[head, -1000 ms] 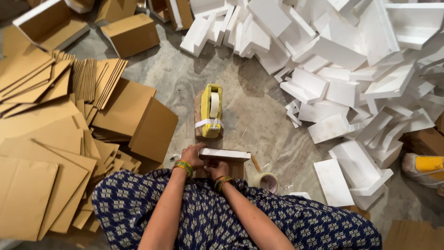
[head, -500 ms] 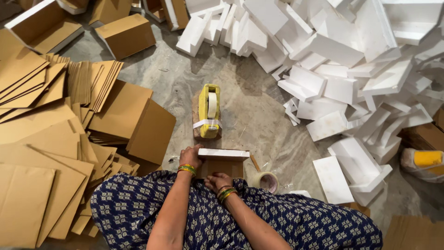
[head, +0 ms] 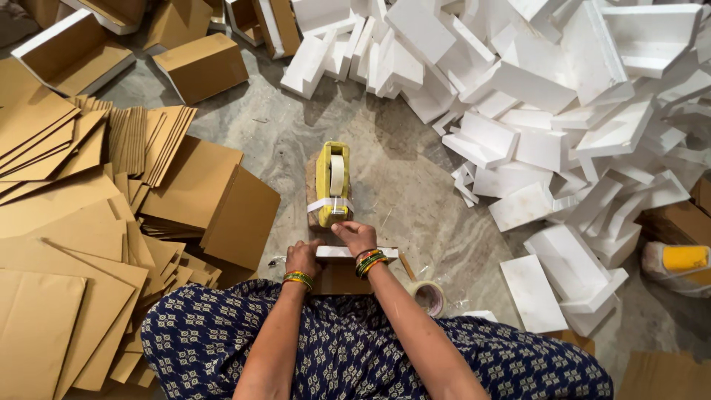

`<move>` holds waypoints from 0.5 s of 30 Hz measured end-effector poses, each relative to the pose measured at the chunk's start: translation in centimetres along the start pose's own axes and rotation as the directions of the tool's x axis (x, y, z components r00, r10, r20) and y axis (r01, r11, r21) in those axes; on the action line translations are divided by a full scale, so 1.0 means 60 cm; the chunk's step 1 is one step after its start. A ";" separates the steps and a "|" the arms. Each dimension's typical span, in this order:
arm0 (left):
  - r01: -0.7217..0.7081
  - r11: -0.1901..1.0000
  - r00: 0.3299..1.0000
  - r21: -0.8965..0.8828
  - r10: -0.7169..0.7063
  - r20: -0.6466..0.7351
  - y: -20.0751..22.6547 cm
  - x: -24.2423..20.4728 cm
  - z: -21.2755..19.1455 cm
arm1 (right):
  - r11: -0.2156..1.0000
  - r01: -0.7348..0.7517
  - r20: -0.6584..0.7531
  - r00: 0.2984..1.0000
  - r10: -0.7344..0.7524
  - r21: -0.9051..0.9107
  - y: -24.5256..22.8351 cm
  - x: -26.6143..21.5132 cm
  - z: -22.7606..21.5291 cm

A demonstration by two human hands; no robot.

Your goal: The person sits on the floor and assembles small cardboard boxes by inserting white foam inserts into the cardboard shells. They use a tape dispenser to seal the boxes and place the finished units aside.

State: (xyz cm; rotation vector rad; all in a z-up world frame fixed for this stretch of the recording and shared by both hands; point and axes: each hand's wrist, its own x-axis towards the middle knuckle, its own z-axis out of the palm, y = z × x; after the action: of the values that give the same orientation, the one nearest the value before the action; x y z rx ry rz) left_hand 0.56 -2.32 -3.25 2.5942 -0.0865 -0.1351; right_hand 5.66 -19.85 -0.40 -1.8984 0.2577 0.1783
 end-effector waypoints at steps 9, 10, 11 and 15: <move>-0.019 0.998 0.999 0.054 0.017 0.035 0.006 -0.005 -0.010 | 0.967 -0.135 0.264 0.945 0.192 -0.217 0.069 0.105 -0.004; -0.029 0.998 0.999 0.056 0.026 0.039 0.003 0.002 -0.019 | 0.972 -0.197 0.312 0.923 0.228 -0.127 0.060 0.118 -0.003; -0.025 0.999 0.999 0.044 0.023 0.046 0.008 -0.009 -0.016 | 0.962 -0.267 0.368 0.890 0.269 -0.056 0.059 0.117 -0.008; -0.126 0.992 0.982 -0.004 0.124 -0.145 0.023 -0.040 -0.018 | 0.928 -0.326 0.436 0.819 0.373 -0.183 0.048 0.094 -0.032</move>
State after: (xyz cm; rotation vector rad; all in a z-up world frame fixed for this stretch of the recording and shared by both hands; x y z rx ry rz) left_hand -1.75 -2.72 -1.41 2.5684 -0.1945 0.0981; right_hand 10.31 -23.06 -3.76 -1.8276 0.2718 0.9021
